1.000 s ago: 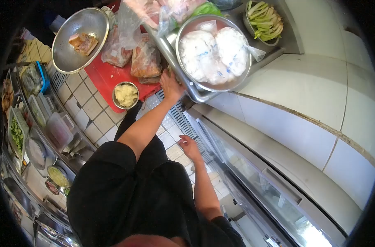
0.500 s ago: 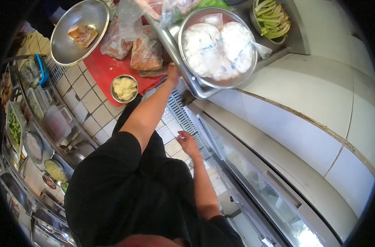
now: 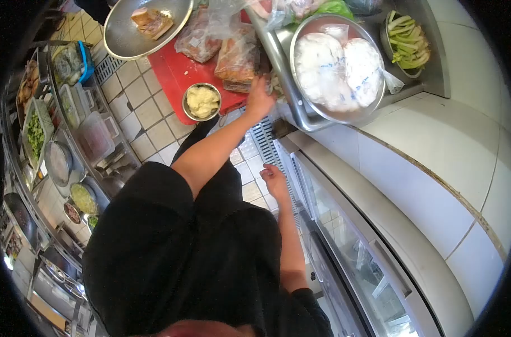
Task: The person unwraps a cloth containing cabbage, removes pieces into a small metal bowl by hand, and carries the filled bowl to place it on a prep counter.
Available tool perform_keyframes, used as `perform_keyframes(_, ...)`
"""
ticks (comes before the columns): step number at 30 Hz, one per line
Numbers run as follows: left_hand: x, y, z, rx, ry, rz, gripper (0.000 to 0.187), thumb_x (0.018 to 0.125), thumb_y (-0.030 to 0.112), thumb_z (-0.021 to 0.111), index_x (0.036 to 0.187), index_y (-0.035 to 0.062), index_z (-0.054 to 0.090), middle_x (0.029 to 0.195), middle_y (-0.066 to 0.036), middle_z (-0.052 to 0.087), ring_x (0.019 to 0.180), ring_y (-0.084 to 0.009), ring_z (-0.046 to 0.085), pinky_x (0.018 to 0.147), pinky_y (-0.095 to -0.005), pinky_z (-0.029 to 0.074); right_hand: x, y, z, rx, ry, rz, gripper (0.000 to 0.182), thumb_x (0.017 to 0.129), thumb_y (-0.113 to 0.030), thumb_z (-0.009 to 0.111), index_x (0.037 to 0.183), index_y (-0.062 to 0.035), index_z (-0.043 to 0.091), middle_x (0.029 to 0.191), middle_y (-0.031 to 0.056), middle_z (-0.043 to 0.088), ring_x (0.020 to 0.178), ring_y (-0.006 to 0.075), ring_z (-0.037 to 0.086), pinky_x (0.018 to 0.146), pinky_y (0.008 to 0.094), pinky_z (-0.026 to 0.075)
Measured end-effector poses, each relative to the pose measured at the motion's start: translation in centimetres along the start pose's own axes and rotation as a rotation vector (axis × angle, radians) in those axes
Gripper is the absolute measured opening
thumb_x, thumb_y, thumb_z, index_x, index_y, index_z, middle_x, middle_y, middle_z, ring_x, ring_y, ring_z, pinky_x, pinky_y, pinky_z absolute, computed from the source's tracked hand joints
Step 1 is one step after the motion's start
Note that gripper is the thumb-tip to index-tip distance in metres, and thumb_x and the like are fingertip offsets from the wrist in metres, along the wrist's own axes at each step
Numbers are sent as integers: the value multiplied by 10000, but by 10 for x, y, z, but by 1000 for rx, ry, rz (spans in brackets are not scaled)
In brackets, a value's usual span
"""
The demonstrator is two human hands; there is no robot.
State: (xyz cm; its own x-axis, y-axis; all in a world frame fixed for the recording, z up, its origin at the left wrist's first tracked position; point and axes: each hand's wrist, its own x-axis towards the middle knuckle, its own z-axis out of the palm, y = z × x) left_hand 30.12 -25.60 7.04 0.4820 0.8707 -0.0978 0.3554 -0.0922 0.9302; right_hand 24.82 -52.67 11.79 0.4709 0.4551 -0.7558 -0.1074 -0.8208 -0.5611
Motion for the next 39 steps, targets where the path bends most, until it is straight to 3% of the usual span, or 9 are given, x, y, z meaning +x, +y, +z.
perform_keyframes(3,-14,-44,-64,-2,-10,138,413,741,103,706,1129,10,603,1129,-191,603,1099,-372,553,952,-426,450,3,0,2,-9,-29,40,342,847,-188,664,1139,-12,632,909,107,682,833,176,632,775,301,493)
perform_keyframes(5,-29,-78,-116,32,27,-4,374,750,120,709,1094,7,615,1094,-192,618,1064,-362,569,926,-427,456,3,5,7,25,-30,51,346,838,-176,660,1138,-6,631,899,113,683,820,180,637,770,296,495)
perform_keyframes(9,-39,-135,-192,539,547,-186,280,748,189,734,935,-7,664,946,-194,662,948,-349,626,855,-429,484,9,18,14,54,-58,73,346,834,-172,660,1133,1,631,901,115,685,823,186,647,760,299,496)
perform_keyframes(12,-32,-197,-208,174,13,-725,251,727,190,711,861,-20,676,869,-211,678,865,-356,651,799,-430,499,18,23,19,23,-75,101,344,831,-163,661,1129,6,629,897,111,685,819,189,652,758,304,496)
perform_keyframes(23,-17,-173,-209,160,96,-368,164,673,89,622,780,-17,688,726,-209,668,628,-309,653,646,-409,510,26,-69,55,162,2,13,330,865,-202,652,1123,3,623,829,79,675,779,146,649,704,292,503)
perform_keyframes(30,-31,-73,-257,-140,-223,-448,123,734,22,627,822,-39,687,657,-82,647,524,-145,599,449,-286,478,39,-157,96,527,-90,83,662,889,-272,674,1401,-15,342,1095,132,607,919,220,636,675,332,549)
perform_keyframes(32,-34,-65,-259,-117,-283,-436,107,719,50,639,786,-18,686,628,-83,617,548,-147,582,499,-322,459,50,-161,108,708,-220,136,701,889,-232,660,1415,3,261,1065,168,611,867,278,662,648,368,587)
perform_keyframes(35,-38,-80,-245,99,-292,-149,118,707,101,649,726,-15,633,609,-149,570,576,-230,605,562,-388,468,49,-160,121,620,-53,137,588,874,-119,602,1363,32,312,1003,195,621,744,312,684,583,377,600)
perform_keyframes(39,-29,-90,-237,119,-617,-119,244,764,236,709,780,-1,650,708,-172,623,640,-260,632,608,-377,481,55,-133,130,688,7,206,424,810,-9,520,1203,119,426,933,232,630,631,331,677,560,422,614)
